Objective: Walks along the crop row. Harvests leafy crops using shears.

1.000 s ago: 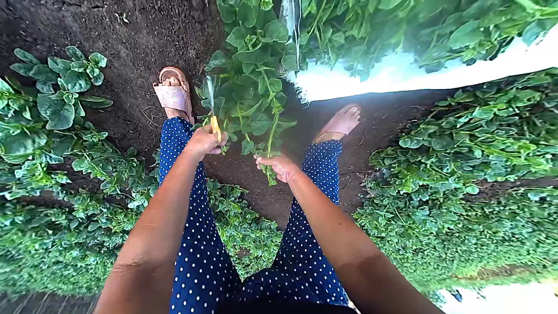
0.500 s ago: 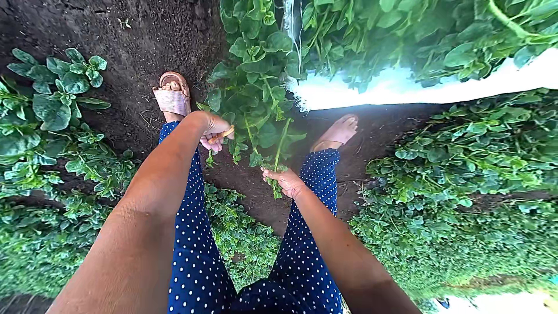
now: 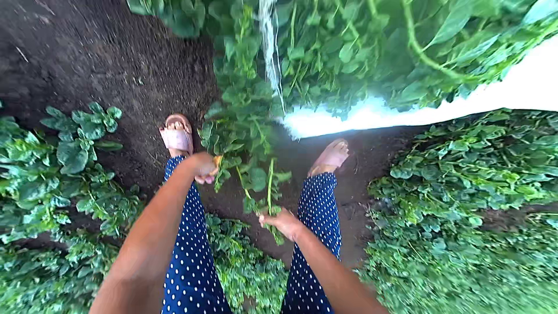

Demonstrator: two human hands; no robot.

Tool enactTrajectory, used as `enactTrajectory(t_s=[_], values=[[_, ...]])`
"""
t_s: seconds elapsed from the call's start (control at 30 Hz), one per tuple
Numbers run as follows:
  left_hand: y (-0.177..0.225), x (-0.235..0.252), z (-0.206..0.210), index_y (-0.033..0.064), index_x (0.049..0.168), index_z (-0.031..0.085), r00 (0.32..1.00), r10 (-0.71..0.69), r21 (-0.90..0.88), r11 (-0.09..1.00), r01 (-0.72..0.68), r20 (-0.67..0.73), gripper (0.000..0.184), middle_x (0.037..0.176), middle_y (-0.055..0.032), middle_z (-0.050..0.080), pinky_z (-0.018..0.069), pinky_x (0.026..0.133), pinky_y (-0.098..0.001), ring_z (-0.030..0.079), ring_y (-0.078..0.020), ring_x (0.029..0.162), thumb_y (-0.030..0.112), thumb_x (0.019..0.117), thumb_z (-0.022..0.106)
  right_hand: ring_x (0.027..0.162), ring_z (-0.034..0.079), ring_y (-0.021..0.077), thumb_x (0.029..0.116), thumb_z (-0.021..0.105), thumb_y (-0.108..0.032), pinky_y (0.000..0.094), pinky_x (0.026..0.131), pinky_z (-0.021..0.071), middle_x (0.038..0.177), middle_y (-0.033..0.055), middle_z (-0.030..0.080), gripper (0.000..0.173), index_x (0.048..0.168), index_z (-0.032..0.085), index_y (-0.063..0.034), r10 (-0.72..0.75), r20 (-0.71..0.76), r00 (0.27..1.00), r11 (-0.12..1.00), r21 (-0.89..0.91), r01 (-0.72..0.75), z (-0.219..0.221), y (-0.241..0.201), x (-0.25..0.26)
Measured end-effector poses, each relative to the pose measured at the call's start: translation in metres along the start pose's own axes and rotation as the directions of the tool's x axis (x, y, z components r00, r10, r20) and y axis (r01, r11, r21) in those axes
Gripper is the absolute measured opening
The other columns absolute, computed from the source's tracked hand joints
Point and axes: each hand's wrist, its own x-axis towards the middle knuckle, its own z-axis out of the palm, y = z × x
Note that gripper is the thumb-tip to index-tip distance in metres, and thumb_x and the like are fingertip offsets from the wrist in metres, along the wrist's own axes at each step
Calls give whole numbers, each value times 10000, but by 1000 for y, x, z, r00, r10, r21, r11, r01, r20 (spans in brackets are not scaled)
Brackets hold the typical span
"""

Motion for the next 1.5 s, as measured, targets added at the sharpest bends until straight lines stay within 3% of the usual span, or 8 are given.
enactTrajectory(t_s=[0.2,0.37,0.57,0.67,0.77,0.93,1.13,1.5], values=[[-45,-69,78,-32,1305,586,961,49,-422,891,-166,-273,298,1082,-180,713,579,820,-479,707,-282,913,122,1063,507,883,687,25,933,687,-196,253,856,583,954,-56,732,201,1089,706,-71,-408,-65,911,911,-96,401,-61,-43,-127],[-36,-76,150,-14,1297,592,985,104,-481,862,-160,-141,279,1126,-163,719,585,843,-459,718,-270,973,120,1058,537,858,679,4,935,683,-316,234,788,595,980,-67,724,308,1138,689,-85,-802,-435,409,597,-577,557,-150,-132,-218],[-37,-58,158,12,1327,576,996,81,-350,932,-88,-32,337,1180,-173,699,553,919,-481,698,-288,1046,225,1067,552,838,651,38,965,642,-193,242,761,574,1009,-27,673,298,1237,578,-91,-676,-607,418,730,-471,496,-304,-205,-177],[-40,-60,151,8,1337,559,998,16,-536,843,-45,-58,294,1183,-145,701,568,867,-419,704,-237,1025,138,1078,512,1120,584,284,1005,643,-200,511,950,477,1320,224,576,437,1391,536,-25,-424,-831,360,905,-375,202,-345,-211,-134],[-38,-67,144,-9,1331,554,996,0,-701,711,-63,-89,279,1153,-145,699,567,823,-375,701,-211,986,105,1081,505,1354,471,398,937,727,-253,619,1080,390,1486,279,465,648,1473,466,0,-396,-882,256,914,-354,197,-344,-212,-129],[-35,-68,141,-5,1301,563,995,38,-749,656,-96,-94,252,1124,-135,694,558,802,-349,690,-187,958,103,1078,520,1517,277,300,924,657,-170,395,1232,271,1635,268,233,792,1572,260,52,-631,-773,-68,718,-615,327,-251,-196,-158],[-41,-72,132,-9,1294,562,993,76,-794,597,-115,-87,243,1125,-132,694,560,804,-344,692,-184,956,87,1076,514,1203,619,272,1062,498,-93,422,1004,509,1383,214,587,364,1404,520,31,-418,-442,794,902,-302,308,-97,-154,12],[-55,-74,121,-8,1278,557,984,145,-865,476,-157,-99,239,1096,-124,693,553,782,-330,686,-179,944,105,1067,551,742,661,167,1122,360,-285,326,703,574,895,79,649,314,1189,551,-45,-54,-206,977,900,413,137,13,-208,57]])
